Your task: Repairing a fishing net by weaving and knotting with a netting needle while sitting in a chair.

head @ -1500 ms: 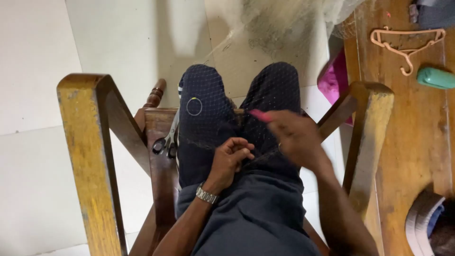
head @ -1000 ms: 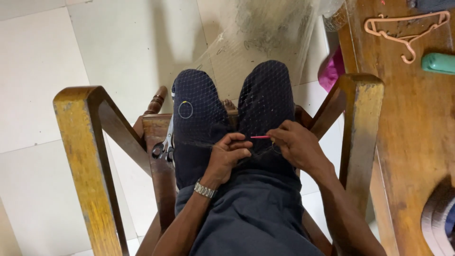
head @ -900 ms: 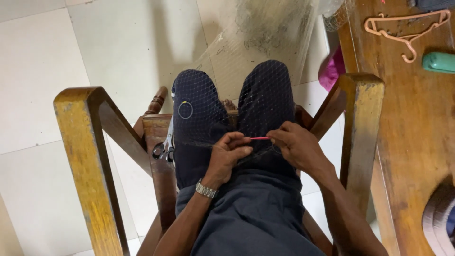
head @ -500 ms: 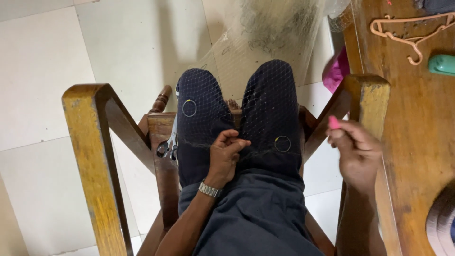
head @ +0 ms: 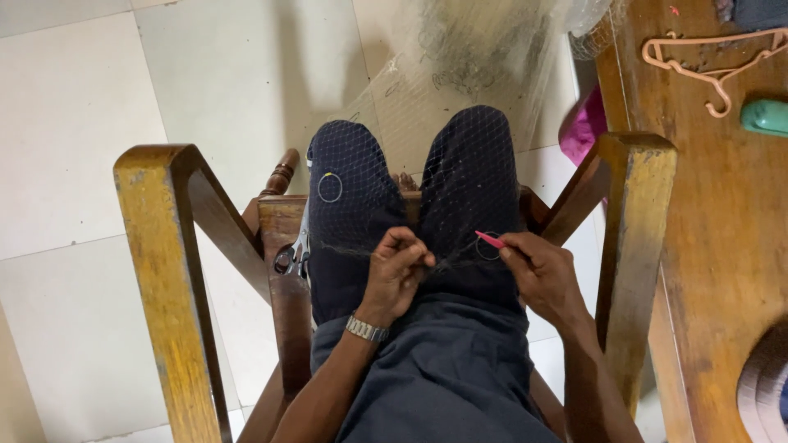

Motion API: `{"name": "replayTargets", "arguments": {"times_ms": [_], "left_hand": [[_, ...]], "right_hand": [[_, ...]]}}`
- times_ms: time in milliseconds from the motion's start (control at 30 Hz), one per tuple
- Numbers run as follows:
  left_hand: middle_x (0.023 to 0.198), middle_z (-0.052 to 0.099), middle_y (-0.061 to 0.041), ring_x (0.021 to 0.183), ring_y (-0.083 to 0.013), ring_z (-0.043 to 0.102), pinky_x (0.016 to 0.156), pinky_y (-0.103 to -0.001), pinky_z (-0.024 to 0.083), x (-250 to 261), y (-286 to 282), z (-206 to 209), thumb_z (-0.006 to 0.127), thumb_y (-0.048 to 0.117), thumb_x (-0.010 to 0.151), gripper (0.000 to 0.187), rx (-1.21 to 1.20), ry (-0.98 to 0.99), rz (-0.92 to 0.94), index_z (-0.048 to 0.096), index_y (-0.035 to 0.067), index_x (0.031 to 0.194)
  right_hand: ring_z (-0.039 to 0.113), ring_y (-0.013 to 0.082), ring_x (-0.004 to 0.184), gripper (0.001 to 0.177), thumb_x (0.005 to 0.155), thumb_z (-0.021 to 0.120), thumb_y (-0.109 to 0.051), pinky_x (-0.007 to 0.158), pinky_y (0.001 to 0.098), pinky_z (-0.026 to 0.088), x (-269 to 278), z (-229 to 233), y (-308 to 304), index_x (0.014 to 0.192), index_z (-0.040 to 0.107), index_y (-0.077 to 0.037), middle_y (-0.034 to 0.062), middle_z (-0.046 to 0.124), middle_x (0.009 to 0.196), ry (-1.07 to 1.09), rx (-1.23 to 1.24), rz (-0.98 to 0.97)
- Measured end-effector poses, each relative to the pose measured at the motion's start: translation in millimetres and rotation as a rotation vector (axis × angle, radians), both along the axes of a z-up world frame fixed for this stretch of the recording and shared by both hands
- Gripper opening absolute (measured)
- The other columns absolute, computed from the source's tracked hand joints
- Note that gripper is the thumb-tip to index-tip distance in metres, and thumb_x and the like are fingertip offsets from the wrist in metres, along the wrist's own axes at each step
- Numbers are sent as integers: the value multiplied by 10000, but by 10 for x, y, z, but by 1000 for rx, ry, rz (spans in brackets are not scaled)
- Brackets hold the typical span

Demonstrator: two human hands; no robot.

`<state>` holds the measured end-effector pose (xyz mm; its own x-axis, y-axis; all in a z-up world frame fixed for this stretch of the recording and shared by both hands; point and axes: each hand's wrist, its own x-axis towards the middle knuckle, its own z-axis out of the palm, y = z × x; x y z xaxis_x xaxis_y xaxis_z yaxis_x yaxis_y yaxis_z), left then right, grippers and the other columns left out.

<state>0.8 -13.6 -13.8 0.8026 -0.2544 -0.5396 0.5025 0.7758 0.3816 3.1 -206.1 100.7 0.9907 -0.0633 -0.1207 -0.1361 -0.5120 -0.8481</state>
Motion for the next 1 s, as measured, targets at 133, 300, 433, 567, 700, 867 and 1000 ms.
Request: {"name": "replayTargets", "arguments": {"times_ms": [133,300,433,567,700,867,1000], "left_hand": [[763,626,-133,632,-233,677,285,-112,318,-14,5,-42,600,-35,788,193,-11,-14,-5,537,83,927],[718,602,-114,516,-191,628,283,-124,323,-66,98,-20,586,-29,789,178,78,58,39,534,77,923],[724,610,-119,512,-185,626,288,-124,332,-55,129,26,584,-38,794,174,105,58,74,532,71,920],[781,625,-107,586,-186,636,301,-119,335,-56,169,45,569,26,819,124,120,102,122,540,87,923],[1057,621,-117,880,-243,651,368,-117,380,-18,191,239,530,135,859,155,126,99,109,529,81,1004],[1117,606,-143,949,-301,633,411,-128,418,3,231,235,524,181,862,214,29,84,88,527,76,1048],[1086,623,-153,945,-309,640,434,-136,431,30,225,158,534,152,852,221,14,105,53,534,58,1052]], "right_hand": [[610,173,626,130,840,591,-12,558,324,501,-50,-53,6,910,698,-35,131,654,669,40,-17,8],[604,182,623,105,834,613,-17,547,333,492,-93,-127,-74,906,690,-23,146,643,669,53,-23,-41],[597,180,628,111,841,607,-17,558,336,496,-89,-113,-53,913,691,-24,146,649,675,53,-20,-51],[580,161,624,113,840,612,-32,562,321,493,-104,-104,-28,917,694,-38,123,647,669,47,-9,-50],[565,142,620,109,828,630,-41,559,321,492,-134,-167,-11,914,696,-47,116,642,663,43,-6,-45],[586,189,622,109,785,662,-74,560,343,493,-168,-223,148,887,694,-54,115,631,660,27,30,8],[604,235,630,112,783,659,-73,552,375,492,-198,-205,311,887,695,-57,132,634,690,65,75,87]]}}
